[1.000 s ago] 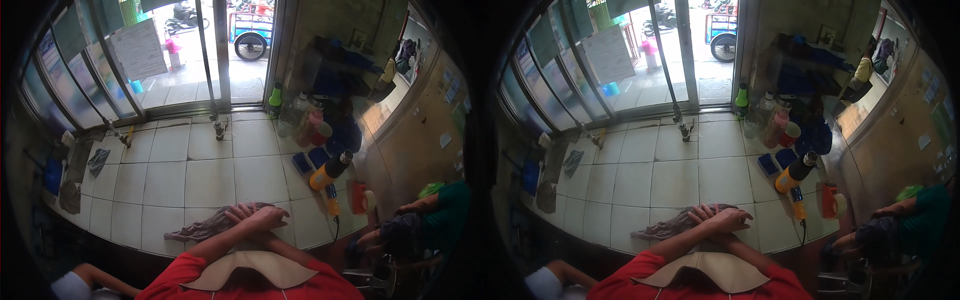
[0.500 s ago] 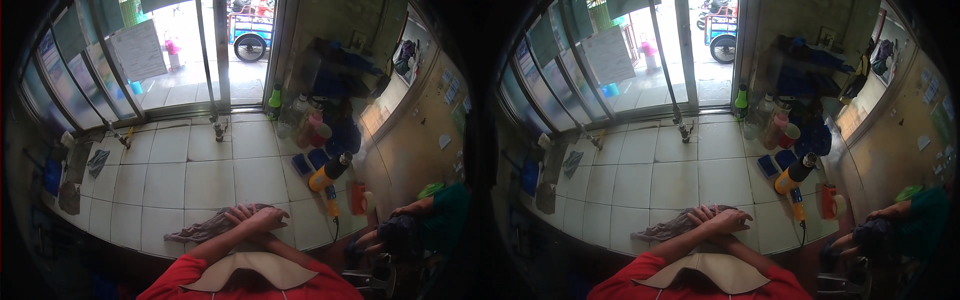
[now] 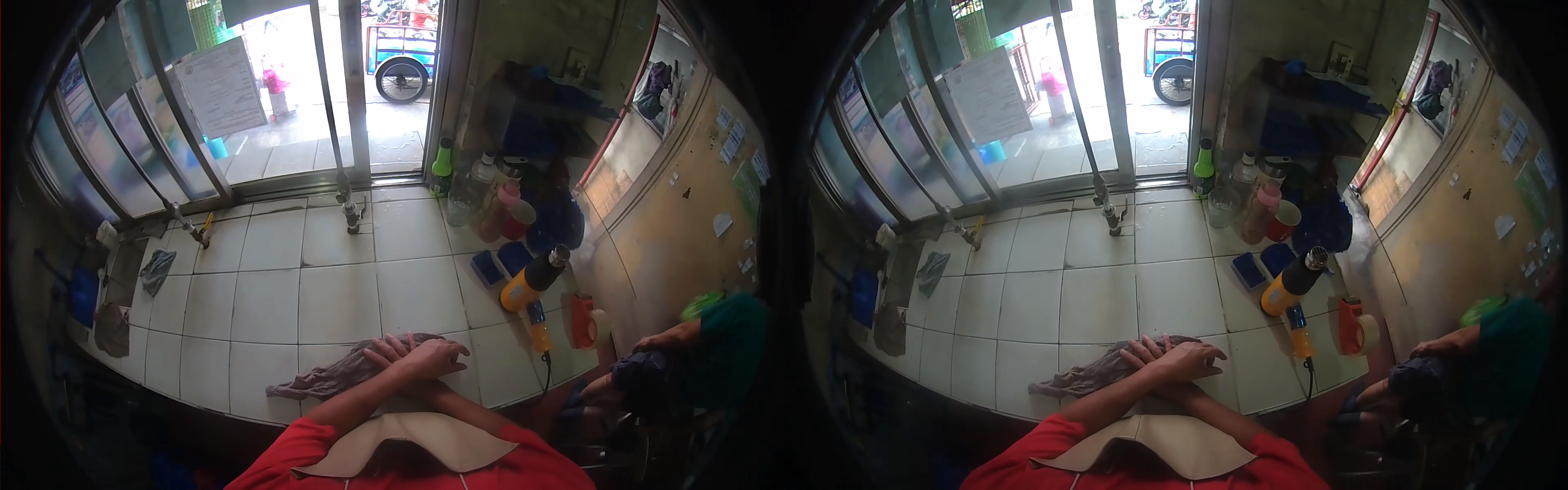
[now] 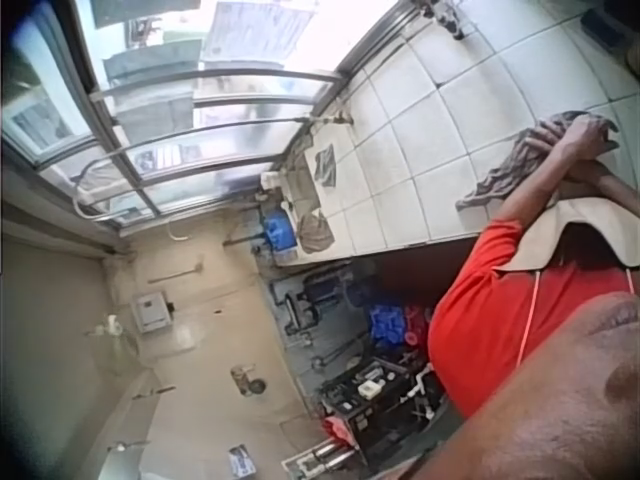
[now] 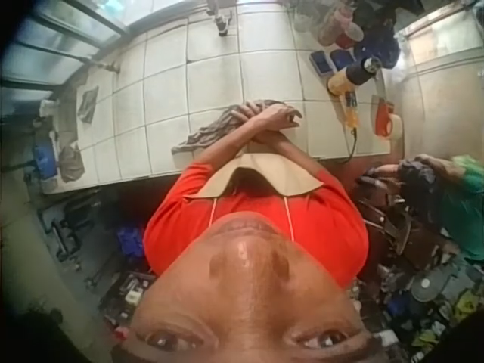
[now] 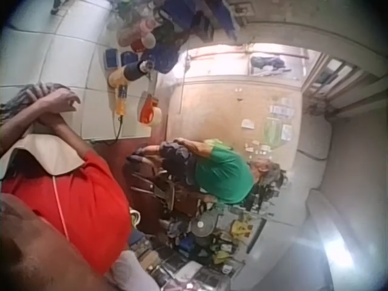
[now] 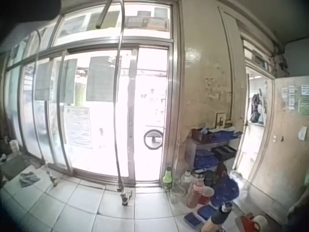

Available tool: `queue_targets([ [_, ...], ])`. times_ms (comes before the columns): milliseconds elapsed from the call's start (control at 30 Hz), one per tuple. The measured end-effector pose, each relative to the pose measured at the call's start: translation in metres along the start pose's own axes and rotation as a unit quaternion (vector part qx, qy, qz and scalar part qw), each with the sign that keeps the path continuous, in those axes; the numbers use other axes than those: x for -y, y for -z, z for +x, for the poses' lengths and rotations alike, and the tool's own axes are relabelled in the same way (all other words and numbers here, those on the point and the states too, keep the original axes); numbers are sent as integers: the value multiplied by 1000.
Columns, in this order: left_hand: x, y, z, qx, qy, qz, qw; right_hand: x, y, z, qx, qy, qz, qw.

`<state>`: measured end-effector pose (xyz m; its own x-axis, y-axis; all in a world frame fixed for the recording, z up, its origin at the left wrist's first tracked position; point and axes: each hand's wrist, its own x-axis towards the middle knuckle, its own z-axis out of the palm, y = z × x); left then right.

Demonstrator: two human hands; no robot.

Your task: Preparing and packaging water bottles using bags and a tape dispenser.

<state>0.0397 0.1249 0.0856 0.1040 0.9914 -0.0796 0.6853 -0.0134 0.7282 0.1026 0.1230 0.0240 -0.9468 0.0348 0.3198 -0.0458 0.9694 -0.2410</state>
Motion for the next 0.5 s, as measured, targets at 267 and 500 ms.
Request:
queue_targets([
  [267,0,0,-1,1,0,-1,1000,0,0,1,-2,1,-4,1000],
  [500,0,1,3,6,1,5,1000,-3,-3,0,-3,2,-9,1000],
])
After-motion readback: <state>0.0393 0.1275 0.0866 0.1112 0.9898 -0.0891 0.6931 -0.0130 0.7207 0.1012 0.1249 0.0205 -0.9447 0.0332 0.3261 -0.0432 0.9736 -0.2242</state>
